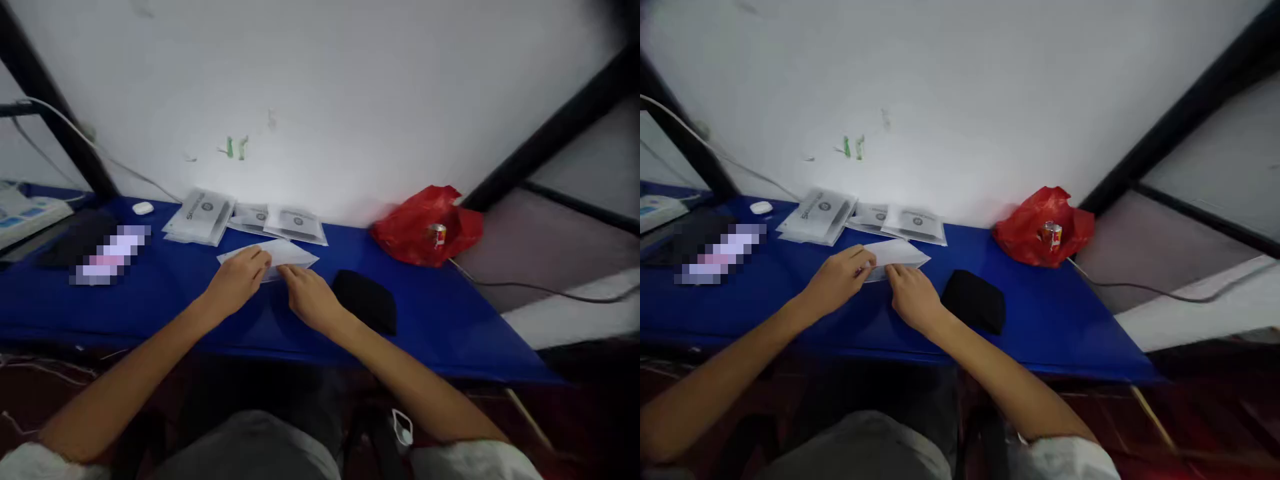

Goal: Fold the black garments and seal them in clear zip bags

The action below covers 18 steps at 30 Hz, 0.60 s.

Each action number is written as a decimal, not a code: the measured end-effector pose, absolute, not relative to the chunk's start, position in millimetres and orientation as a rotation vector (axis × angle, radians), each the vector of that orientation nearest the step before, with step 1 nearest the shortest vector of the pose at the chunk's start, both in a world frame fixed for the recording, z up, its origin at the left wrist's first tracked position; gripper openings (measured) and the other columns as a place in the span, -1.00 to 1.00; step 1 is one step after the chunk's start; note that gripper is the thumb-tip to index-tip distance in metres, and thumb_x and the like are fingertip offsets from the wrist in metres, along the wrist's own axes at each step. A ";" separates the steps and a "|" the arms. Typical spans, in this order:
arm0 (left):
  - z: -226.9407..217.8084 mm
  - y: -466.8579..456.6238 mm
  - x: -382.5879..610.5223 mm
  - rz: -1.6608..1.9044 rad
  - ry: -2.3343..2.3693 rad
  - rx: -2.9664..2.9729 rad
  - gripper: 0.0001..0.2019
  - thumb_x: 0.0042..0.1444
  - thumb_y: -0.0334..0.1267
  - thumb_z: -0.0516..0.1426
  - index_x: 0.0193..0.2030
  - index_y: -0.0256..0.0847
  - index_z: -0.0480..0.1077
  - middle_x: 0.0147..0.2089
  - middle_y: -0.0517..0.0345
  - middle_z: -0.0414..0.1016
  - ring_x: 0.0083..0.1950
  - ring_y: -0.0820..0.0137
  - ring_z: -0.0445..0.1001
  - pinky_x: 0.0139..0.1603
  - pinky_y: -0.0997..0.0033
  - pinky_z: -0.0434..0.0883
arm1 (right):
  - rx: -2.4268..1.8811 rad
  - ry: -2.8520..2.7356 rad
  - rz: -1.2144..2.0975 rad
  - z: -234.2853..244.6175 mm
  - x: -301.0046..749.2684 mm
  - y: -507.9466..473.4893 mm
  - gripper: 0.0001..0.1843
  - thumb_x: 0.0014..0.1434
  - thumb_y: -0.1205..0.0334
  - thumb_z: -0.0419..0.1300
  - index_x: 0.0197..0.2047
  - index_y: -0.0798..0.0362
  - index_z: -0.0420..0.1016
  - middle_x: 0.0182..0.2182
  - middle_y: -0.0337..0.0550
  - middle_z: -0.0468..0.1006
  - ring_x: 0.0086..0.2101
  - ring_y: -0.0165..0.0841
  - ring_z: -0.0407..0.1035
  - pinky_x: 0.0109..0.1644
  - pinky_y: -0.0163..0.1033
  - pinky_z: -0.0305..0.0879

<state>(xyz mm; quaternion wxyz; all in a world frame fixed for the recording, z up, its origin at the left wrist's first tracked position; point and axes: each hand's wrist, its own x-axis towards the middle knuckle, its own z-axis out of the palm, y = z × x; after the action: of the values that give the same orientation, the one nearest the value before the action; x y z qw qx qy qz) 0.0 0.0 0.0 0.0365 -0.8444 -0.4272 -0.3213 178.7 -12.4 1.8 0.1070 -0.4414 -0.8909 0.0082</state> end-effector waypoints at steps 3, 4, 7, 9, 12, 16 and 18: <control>1.0 -0.3 1.8 -1.022 -1.273 -2.638 -0.85 0.19 -0.49 -0.02 -0.30 -0.23 0.33 -0.33 0.19 0.35 -0.38 0.48 0.34 -0.32 0.48 0.32 | -1.313 -2.653 0.082 1.4 170.7 -12.1 -0.48 0.08 0.59 -0.06 0.12 0.18 0.28 0.02 0.08 0.47 0.02 -0.24 0.37 0.09 -0.15 0.27; 1.4 -0.8 1.8 -1.025 -1.253 -2.646 -0.85 0.19 -0.49 -0.02 -0.30 -0.23 0.33 -0.32 0.19 0.35 -0.38 0.48 0.35 -0.31 0.48 0.33 | -1.349 -2.653 0.092 1.5 169.1 -10.8 -0.50 0.11 0.57 -0.07 0.12 0.18 0.29 0.01 0.08 0.48 0.02 -0.24 0.38 0.08 -0.16 0.27; 1.4 -3.2 -0.8 -1.003 -1.163 -2.651 -0.85 0.23 -0.45 -0.04 -0.27 -0.24 0.33 -0.30 0.16 0.38 -0.33 0.46 0.38 -0.27 0.47 0.36 | -1.554 -2.611 0.095 2.3 168.9 -4.4 -0.62 0.23 0.44 -0.08 0.08 0.22 0.34 -0.01 0.15 0.50 -0.01 -0.18 0.41 0.05 -0.13 0.30; -0.8 -4.9 -4.6 -0.917 -1.151 -2.602 -0.84 0.24 -0.44 -0.05 -0.26 -0.25 0.34 -0.30 0.13 0.40 -0.29 0.41 0.41 -0.24 0.44 0.37 | -1.628 -2.577 0.080 2.5 170.9 -1.0 -0.63 0.26 0.27 0.00 0.09 0.25 0.34 0.02 0.19 0.48 0.02 -0.13 0.40 0.07 -0.11 0.30; -7.0 -6.7 -12.0 -0.756 -1.187 -2.486 -0.84 0.23 -0.44 -0.03 -0.27 -0.27 0.36 -0.31 0.09 0.43 -0.25 0.34 0.43 -0.23 0.38 0.39 | -1.675 -2.551 0.058 1.5 171.8 -0.3 -0.50 0.22 0.11 0.11 0.13 0.26 0.30 0.06 0.21 0.45 0.05 -0.08 0.36 0.08 -0.10 0.29; -14.0 -8.5 -19.3 -0.654 -1.221 -2.418 -0.85 0.23 -0.40 0.00 -0.27 -0.26 0.40 -0.36 0.11 0.45 -0.30 0.35 0.44 -0.30 0.40 0.37 | -1.726 -2.564 0.018 -2.2 165.4 -1.0 -0.57 0.25 0.17 0.05 0.12 0.23 0.31 0.04 0.20 0.47 0.00 -0.08 0.41 0.02 -0.07 0.33; -15.3 -9.8 -20.6 -0.651 -1.184 -2.417 -0.82 0.24 -0.42 -0.01 -0.26 -0.26 0.41 -0.38 0.12 0.45 -0.32 0.37 0.43 -0.31 0.41 0.37 | -1.686 -2.609 0.027 -5.0 161.5 1.6 -0.61 0.25 0.23 0.04 0.11 0.19 0.33 0.01 0.17 0.50 -0.02 -0.09 0.42 0.03 -0.05 0.33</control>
<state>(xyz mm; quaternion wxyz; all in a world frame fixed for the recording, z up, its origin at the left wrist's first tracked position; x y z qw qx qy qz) -20.6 -9.8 -15.3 0.1852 -0.8576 -0.4204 -0.2312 161.5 1.6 -5.0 0.0175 -0.5426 -0.8398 0.0088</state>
